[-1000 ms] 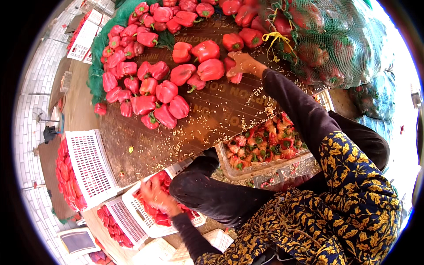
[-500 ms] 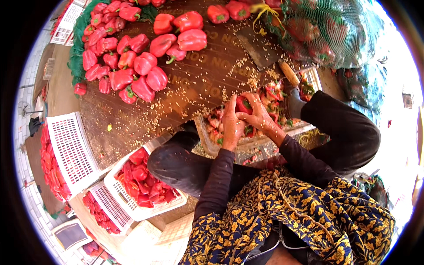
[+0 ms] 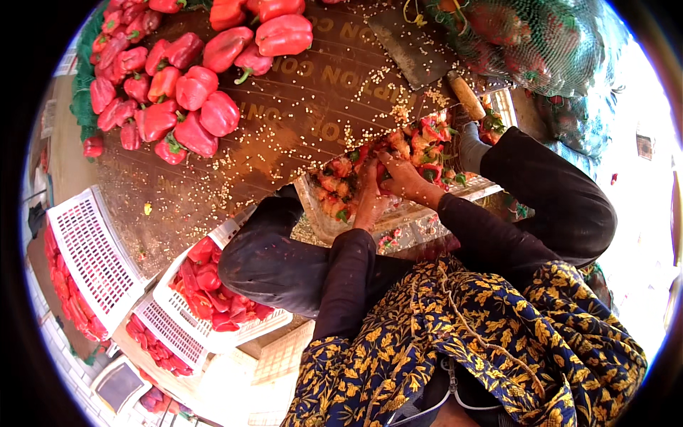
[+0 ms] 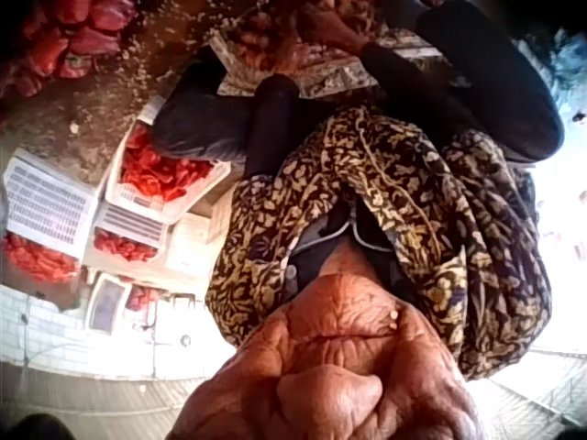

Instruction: The person sits on the floor and processes red bell peppers by hand. They pick up peppers, remove the stems and seeds, and place the cleaned peppers into white plastic baskets. The person works continuously, handling peppers one by one.

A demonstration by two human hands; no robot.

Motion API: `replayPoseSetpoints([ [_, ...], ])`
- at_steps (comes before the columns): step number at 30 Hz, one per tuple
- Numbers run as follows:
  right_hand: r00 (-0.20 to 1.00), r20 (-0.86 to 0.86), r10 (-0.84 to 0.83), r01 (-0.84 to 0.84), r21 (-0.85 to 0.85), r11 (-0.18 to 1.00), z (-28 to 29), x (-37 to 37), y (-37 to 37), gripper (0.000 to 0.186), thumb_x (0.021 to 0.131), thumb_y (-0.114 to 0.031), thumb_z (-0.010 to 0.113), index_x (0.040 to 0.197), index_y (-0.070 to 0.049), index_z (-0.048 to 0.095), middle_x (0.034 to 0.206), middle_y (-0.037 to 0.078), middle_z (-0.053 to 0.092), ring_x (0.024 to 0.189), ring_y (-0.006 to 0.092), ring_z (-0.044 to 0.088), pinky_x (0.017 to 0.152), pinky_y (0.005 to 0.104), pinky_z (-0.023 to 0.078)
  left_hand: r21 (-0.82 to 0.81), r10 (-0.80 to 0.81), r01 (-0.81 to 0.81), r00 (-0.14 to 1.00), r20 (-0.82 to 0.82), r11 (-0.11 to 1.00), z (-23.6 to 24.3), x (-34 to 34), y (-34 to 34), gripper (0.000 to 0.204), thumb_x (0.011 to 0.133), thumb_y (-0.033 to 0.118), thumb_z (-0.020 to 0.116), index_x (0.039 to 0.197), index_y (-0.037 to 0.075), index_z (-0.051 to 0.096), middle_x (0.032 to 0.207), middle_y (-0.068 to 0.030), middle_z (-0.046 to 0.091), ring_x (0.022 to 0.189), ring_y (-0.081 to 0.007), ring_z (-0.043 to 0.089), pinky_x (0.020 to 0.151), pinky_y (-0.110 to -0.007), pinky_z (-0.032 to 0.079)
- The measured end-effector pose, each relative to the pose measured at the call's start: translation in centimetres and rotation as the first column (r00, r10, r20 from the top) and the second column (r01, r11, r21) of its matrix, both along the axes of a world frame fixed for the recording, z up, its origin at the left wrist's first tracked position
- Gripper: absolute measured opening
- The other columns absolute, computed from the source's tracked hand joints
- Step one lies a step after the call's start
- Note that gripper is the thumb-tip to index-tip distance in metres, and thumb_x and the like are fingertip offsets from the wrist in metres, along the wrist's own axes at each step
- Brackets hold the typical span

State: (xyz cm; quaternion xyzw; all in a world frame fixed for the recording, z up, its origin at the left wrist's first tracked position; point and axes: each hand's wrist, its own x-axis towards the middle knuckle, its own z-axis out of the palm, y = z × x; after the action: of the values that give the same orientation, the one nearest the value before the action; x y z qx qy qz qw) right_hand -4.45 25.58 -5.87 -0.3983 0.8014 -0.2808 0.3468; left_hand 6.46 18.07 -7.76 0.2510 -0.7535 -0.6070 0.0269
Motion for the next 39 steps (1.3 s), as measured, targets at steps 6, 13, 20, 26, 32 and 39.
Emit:
replayPoseSetpoints([
  [6,0.969,-0.152,0.196,-0.126,0.377,0.917,0.4,1.2,-3.1,0.032,0.065,-0.014,0.064,0.092,-0.003,0.05,0.098,0.026,0.052,0.078,0.0398,0.058,0.061,0.0459,0.048,-0.02,0.117,-0.116,0.989,0.086,0.993,-2.6,1.0,0.5,0.078,0.067,0.008,0.067,0.133,0.009,0.026,0.129,-0.0223,0.033,0.119,-0.0377,0.033,0.099,-0.043,0.028],
  [13,0.971,-0.227,-0.074,0.091,0.065,0.994,-2.6,0.3,-4.3,0.03,0.067,-0.015,0.057,0.093,-0.001,0.057,0.071,0.024,0.059,0.073,0.0384,0.059,0.063,0.0451,0.047,-0.256,0.318,-0.287,0.944,0.086,0.923,0.7,-0.2,0.8,0.075,0.065,0.007,0.066,0.131,0.007,0.031,0.128,-0.0165,0.041,0.117,-0.0361,0.038,0.094,-0.047,0.029],
  [20,0.911,0.106,-0.398,0.408,-0.102,0.907,3.9,2.1,-2.3,0.034,0.065,-0.009,0.053,0.098,-0.002,0.058,0.079,0.023,0.061,0.08,0.0398,0.058,0.067,0.0431,0.046,-0.567,0.358,-0.386,0.919,-0.165,0.728,6.2,0.3,1.6,0.05,0.061,0.007,0.066,0.11,0.009,0.053,0.107,-0.0134,0.049,0.097,-0.0341,0.047,0.082,-0.04,0.041],
  [26,0.639,0.545,-0.543,0.661,-0.027,0.75,3.6,3.3,-0.1,0.015,0.061,0.0,0.053,0.076,-0.003,0.057,0.064,0.009,0.057,0.06,0.0201,0.057,0.055,0.0339,0.047,-0.345,0.429,-0.48,0.877,-0.216,0.807,8.3,1.2,3.2,0.038,0.054,0.009,0.068,0.09,0.008,0.057,0.081,-0.0094,0.055,0.079,-0.0287,0.055,0.07,-0.037,0.044],
  [32,0.314,0.884,-0.347,0.726,0.012,0.687,7.8,2.5,1.9,0.029,0.056,0.009,0.047,0.082,-0.003,0.056,0.064,0.005,0.054,0.052,0.016,0.053,0.047,0.0265,0.043,-0.194,0.319,-0.372,0.912,-0.256,0.908,11.5,1.8,2.8,0.033,0.051,0.014,0.07,0.079,0.006,0.054,0.072,-0.0098,0.053,0.067,-0.0285,0.053,0.062,-0.037,0.043],
  [39,0.23,0.916,-0.33,0.766,0.039,0.642,8.1,3.4,0.2,0.029,0.059,0.008,0.049,0.084,-0.003,0.059,0.072,0.007,0.057,0.071,0.0213,0.056,0.064,0.0312,0.047,-0.408,0.221,-0.403,0.879,-0.423,0.819,14.0,2.4,2.8,0.019,0.058,0.008,0.063,0.064,0.007,0.045,0.061,-0.01,0.045,0.055,-0.0281,0.049,0.05,-0.038,0.039],
])
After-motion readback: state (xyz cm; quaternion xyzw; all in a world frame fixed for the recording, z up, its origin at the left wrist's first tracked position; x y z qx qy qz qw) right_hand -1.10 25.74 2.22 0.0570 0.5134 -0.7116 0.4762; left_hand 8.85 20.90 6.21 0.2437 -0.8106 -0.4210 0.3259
